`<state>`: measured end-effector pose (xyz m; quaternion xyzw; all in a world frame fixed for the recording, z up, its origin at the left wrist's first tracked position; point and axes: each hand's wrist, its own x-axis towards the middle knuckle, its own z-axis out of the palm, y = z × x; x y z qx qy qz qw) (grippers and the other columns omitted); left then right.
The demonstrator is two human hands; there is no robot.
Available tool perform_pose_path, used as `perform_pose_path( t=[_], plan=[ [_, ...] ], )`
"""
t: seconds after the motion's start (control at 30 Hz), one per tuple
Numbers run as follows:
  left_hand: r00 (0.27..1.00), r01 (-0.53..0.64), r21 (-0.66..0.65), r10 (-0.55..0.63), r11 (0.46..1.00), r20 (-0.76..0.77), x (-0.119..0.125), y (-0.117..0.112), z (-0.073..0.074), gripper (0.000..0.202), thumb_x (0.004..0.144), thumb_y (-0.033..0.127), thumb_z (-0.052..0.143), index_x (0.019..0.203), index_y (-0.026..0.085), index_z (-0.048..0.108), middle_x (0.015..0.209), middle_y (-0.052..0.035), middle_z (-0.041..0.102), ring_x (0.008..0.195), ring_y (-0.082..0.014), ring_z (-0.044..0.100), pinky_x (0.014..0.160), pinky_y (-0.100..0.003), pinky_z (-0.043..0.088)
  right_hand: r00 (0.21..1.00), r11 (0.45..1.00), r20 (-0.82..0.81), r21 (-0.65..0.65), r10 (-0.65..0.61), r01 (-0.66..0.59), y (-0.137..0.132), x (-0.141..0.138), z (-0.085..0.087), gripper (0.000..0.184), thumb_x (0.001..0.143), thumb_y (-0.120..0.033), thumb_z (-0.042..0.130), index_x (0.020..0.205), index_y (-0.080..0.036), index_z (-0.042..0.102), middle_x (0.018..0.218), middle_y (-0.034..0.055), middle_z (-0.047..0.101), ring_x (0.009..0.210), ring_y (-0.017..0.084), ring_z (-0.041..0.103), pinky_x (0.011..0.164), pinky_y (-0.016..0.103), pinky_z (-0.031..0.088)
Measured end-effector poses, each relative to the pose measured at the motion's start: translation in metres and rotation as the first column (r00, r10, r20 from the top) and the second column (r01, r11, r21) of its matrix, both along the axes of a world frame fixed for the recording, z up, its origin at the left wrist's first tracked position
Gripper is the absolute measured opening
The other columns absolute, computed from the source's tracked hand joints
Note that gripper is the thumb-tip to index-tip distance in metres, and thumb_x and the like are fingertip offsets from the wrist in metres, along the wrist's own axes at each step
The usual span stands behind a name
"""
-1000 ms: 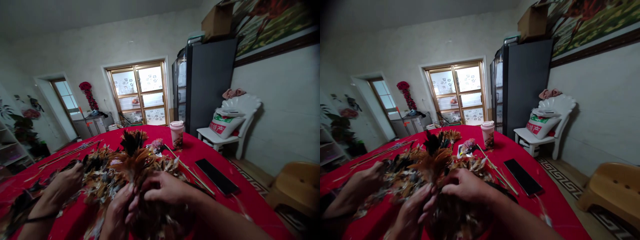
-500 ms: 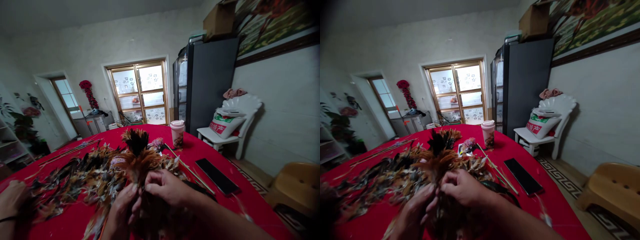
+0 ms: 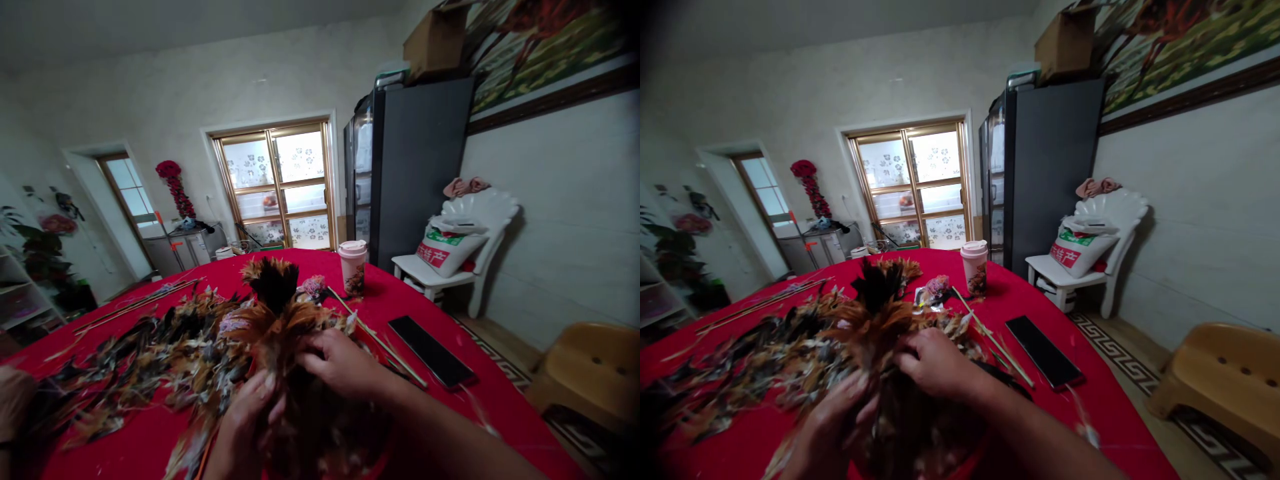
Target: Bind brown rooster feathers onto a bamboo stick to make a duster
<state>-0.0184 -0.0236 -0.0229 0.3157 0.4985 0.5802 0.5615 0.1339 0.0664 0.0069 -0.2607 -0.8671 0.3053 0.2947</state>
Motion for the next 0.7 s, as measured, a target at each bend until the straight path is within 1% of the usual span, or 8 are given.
perform_pose_path(
  t=[0.1, 0.2, 0.27, 0.43, 0.5, 0.57, 0.63, 0.7],
  plan=[
    [0.975, -0.176, 0.066, 0.183, 0.982, -0.122, -0.003, 0.0, 0.005, 0.023, 0.068, 0.036, 0.067, 0.085, 0.021, 0.064, 0.091, -0.0038, 0.065, 0.087, -0.0187, 0.058, 0.072, -0.025, 0.047, 0.983, 0.997, 0.174, 0.029, 0.063, -0.069, -0.003, 0.013, 0.013, 0.013, 0.081, -0.019, 0.054, 0.079, -0.015, 0.067, 0.072, 0.0012, 0.065, 0.064, 0.011, 0.054, 0.059, 0.019, 0.035],
    [0.95, -0.145, 0.162, 0.183, 0.976, -0.252, -0.006, 0.001, 0.011, 0.022, 0.071, 0.04, 0.062, 0.085, 0.023, 0.066, 0.096, -0.006, 0.068, 0.098, -0.0261, 0.056, 0.081, -0.032, 0.045, 0.966, 0.989, 0.234, 0.076, 0.108, -0.129, -0.008, 0.027, 0.027, 0.015, 0.083, -0.02, 0.054, 0.076, -0.015, 0.065, 0.068, 0.0002, 0.062, 0.062, 0.01, 0.053, 0.058, 0.019, 0.035],
    [0.874, -0.08, 0.229, 0.179, 0.97, -0.452, -0.01, 0.003, 0.012, 0.022, 0.075, 0.039, 0.058, 0.089, 0.025, 0.066, 0.098, -0.0056, 0.069, 0.101, -0.0277, 0.055, 0.084, -0.033, 0.042, 0.976, 0.983, 0.166, 0.1, 0.137, -0.155, -0.013, 0.035, 0.036, 0.016, 0.086, -0.022, 0.052, 0.079, -0.015, 0.065, 0.07, 0.0003, 0.063, 0.064, 0.01, 0.054, 0.061, 0.018, 0.036],
    [0.404, 0.229, 0.126, 0.024, 0.965, -0.914, -0.014, 0.009, 0.003, 0.023, 0.083, 0.037, 0.044, 0.09, 0.024, 0.062, 0.082, -0.0083, 0.071, 0.081, -0.0291, 0.063, 0.071, -0.034, 0.039, 0.991, 0.968, -0.003, 0.21, 0.137, -0.134, -0.031, 0.044, 0.049, 0.019, 0.09, -0.022, 0.046, 0.087, -0.015, 0.064, 0.075, 0.0017, 0.063, 0.067, 0.01, 0.056, 0.064, 0.017, 0.038],
    [0.188, 0.336, 0.006, -0.061, 0.942, -0.98, -0.01, 0.011, 0.0, 0.022, 0.083, 0.036, 0.043, 0.088, 0.022, 0.06, 0.073, -0.0093, 0.07, 0.069, -0.03, 0.063, 0.059, -0.034, 0.035, 0.993, 0.946, 0.022, 0.3, 0.117, -0.118, -0.034, 0.045, 0.05, 0.019, 0.089, -0.02, 0.046, 0.087, -0.016, 0.064, 0.075, 0.0023, 0.063, 0.068, 0.011, 0.056, 0.064, 0.019, 0.038],
    [0.065, 0.41, -0.059, -0.094, 0.91, -0.994, -0.003, 0.011, -0.003, 0.018, 0.082, 0.033, 0.045, 0.088, 0.022, 0.058, 0.07, -0.0093, 0.07, 0.06, -0.0289, 0.062, 0.054, -0.033, 0.031, 0.991, 0.923, 0.058, 0.361, 0.123, -0.136, -0.032, 0.045, 0.05, 0.019, 0.089, -0.019, 0.046, 0.087, -0.016, 0.065, 0.077, 0.0031, 0.064, 0.071, 0.012, 0.057, 0.065, 0.02, 0.038],
    [0.087, 0.491, -0.049, -0.105, 0.87, -0.991, 0.006, 0.006, -0.005, 0.013, 0.08, 0.03, 0.048, 0.085, 0.024, 0.058, 0.068, -0.0077, 0.069, 0.055, -0.025, 0.059, 0.052, -0.031, 0.029, 0.988, 0.919, 0.07, 0.364, 0.137, -0.153, -0.021, 0.045, 0.047, 0.019, 0.088, -0.019, 0.047, 0.088, -0.016, 0.066, 0.079, 0.0036, 0.066, 0.073, 0.012, 0.059, 0.067, 0.02, 0.039],
    [0.207, 0.577, 0.018, -0.124, 0.817, -0.971, 0.014, -0.002, -0.008, 0.009, 0.078, 0.03, 0.053, 0.082, 0.026, 0.06, 0.065, -0.0057, 0.067, 0.052, -0.0212, 0.055, 0.051, -0.029, 0.03, 0.988, 0.938, 0.059, 0.311, 0.14, -0.151, -0.004, 0.045, 0.042, 0.018, 0.088, -0.02, 0.049, 0.088, -0.015, 0.067, 0.079, 0.0037, 0.067, 0.073, 0.012, 0.06, 0.067, 0.019, 0.04]
  ],
)
